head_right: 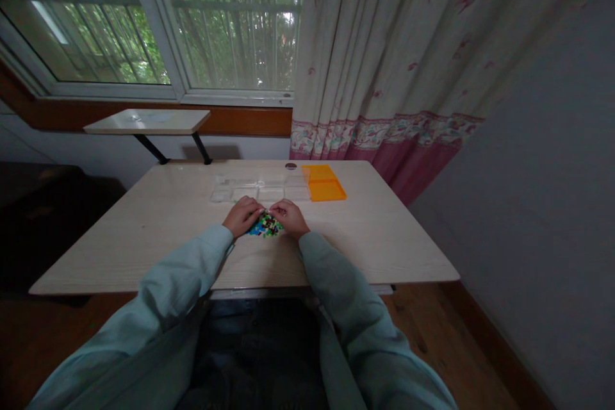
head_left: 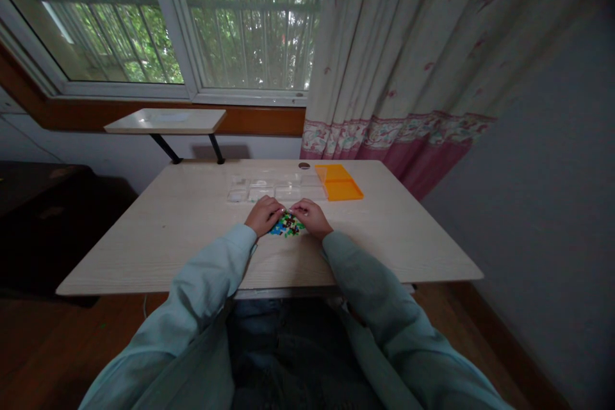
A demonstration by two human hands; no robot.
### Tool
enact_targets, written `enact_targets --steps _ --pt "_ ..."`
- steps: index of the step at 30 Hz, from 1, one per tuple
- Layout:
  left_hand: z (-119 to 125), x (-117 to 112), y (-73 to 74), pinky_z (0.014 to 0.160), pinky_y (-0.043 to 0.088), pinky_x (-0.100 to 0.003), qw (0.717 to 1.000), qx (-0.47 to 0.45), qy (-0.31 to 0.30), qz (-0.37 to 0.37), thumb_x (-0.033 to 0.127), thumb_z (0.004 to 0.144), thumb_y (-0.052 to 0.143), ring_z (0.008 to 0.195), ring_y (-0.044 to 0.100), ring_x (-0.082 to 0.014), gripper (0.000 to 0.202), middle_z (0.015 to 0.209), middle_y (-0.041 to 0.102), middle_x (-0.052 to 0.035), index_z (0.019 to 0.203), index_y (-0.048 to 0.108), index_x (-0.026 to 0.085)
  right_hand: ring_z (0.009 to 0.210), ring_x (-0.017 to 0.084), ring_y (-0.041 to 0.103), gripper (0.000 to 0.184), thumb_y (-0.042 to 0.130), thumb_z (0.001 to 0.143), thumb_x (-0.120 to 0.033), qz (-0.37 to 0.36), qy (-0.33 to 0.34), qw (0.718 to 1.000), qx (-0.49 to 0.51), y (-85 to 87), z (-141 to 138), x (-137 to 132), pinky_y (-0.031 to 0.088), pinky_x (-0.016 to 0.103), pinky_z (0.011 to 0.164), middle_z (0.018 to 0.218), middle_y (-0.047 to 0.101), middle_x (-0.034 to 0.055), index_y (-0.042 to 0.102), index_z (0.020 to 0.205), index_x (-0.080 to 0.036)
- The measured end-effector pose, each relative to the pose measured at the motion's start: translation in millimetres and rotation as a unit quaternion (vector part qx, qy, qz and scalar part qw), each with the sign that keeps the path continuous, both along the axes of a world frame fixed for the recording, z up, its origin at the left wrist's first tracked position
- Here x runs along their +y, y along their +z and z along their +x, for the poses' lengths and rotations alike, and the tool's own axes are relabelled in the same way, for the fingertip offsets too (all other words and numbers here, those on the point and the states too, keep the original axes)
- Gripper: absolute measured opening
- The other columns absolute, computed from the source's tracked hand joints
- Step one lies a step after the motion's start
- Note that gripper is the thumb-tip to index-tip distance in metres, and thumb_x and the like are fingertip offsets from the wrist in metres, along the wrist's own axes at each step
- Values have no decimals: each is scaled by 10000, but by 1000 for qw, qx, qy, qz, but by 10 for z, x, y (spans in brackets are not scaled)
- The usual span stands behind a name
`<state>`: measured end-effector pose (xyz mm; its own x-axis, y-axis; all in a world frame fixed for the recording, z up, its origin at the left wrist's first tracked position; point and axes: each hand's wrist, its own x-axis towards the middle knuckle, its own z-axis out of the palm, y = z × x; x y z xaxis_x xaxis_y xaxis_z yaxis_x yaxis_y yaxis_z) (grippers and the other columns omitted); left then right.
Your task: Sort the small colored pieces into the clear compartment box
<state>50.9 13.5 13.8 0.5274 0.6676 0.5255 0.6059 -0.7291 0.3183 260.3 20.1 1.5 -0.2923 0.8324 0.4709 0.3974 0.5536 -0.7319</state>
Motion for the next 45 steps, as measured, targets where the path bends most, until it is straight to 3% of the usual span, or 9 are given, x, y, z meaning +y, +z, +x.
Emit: enact_targets --steps 8,15,21,26,36,45 --pt "-8 7 -8 848 431 -381 1000 -22 18 -10 364 959 420 883 536 -213 301 869 633 -71 928 669 199 761 141 554 190 618 862 -345 7 4 1000 -17 11 -5 -3 433 258 704 757 611 23 714 831 -185" --pt "-69 49 -40 850 445 -381 993 -64 99 10 353 956 410 887 523 -219 306 858 625 -75 896 660 187 759 151 551 152 605 870 -265 39 -87 993 -66 -41 139 77 433 265 721 760 621 37 724 823 -181" --pt "-113 93 -63 845 442 -383 989 -83 123 21 346 953 412 872 532 -221 298 849 628 -75 890 656 188 838 172 573 94 655 827 -222 48 -48 982 -176 -29 225 99 407 297 833 795 670 44 743 818 -190" --pt "-153 141 -89 861 436 -391 983 -97 150 25 345 951 420 863 546 -220 291 852 635 -74 871 656 194 892 186 563 135 652 839 -246 54 -41 969 -238 6 239 78 376 306 857 871 678 52 757 918 -219" --pt "-177 140 -76 847 438 -396 980 -118 157 25 354 946 427 856 550 -223 289 838 635 -74 861 655 197 938 191 531 234 632 864 -292 29 -57 958 -280 51 192 37 353 297 871 933 665 64 722 1067 -218" --pt "-187 135 -71 864 433 -398 980 -114 165 5 360 942 428 879 546 -225 284 857 638 -76 867 656 209 902 195 528 118 631 851 -221 43 -67 966 -245 11 161 48 362 299 841 857 653 64 744 876 -200"
